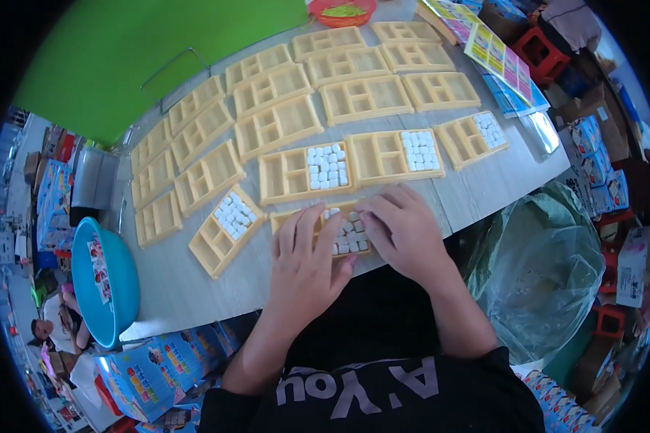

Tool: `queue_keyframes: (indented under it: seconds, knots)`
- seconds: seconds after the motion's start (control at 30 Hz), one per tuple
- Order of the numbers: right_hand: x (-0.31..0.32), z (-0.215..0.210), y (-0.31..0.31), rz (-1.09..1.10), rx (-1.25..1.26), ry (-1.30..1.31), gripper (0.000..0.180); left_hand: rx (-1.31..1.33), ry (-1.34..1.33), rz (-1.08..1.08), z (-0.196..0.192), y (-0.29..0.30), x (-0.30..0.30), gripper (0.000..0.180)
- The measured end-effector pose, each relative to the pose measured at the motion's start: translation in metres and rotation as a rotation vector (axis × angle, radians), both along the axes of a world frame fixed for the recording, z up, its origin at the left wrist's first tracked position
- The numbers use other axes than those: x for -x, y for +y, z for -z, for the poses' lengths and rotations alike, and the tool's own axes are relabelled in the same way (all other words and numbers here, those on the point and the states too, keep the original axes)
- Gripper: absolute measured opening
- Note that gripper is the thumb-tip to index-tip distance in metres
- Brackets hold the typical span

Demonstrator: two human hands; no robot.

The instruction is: Placing small white cubes into rectangular compartments of yellow plastic trays and stacking the completed trays.

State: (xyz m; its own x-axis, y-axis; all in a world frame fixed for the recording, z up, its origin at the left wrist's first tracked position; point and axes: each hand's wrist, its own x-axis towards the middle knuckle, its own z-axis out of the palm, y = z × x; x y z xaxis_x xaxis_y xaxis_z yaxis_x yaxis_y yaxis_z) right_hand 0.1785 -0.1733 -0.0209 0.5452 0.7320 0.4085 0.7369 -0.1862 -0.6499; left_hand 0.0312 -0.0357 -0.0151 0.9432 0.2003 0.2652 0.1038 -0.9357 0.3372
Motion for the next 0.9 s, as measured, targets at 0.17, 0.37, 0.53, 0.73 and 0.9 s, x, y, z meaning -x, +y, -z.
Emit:
queue_keyframes:
  seconds: [0.17,0.37,0.53,0.73,0.9]
  knots:
    - [-0.003,0.004,0.004,-0.046,0.007,-0.052,0.015,0.02,0.005,-0.032,-0.002,0.0,0.002,0.066]
    - [-0.001,-0.003,0.003,-0.069,0.056,-0.038,0.017,0.003,0.024,-0.068,-0.003,-0.001,0.003,0.068]
    - [0.001,-0.002,0.001,-0.065,0.067,0.019,0.016,0.013,-0.006,-0.046,-0.004,-0.002,0.005,0.066]
    - [0.004,-0.007,0.002,-0.044,0.116,0.141,0.02,0.014,0.015,-0.034,0.001,0.0,0.009,0.059]
    - [-0.009,-0.013,0.017,-0.109,0.12,0.028,0.024,-0.039,-0.017,-0.031,0.001,0.001,0.005,0.055]
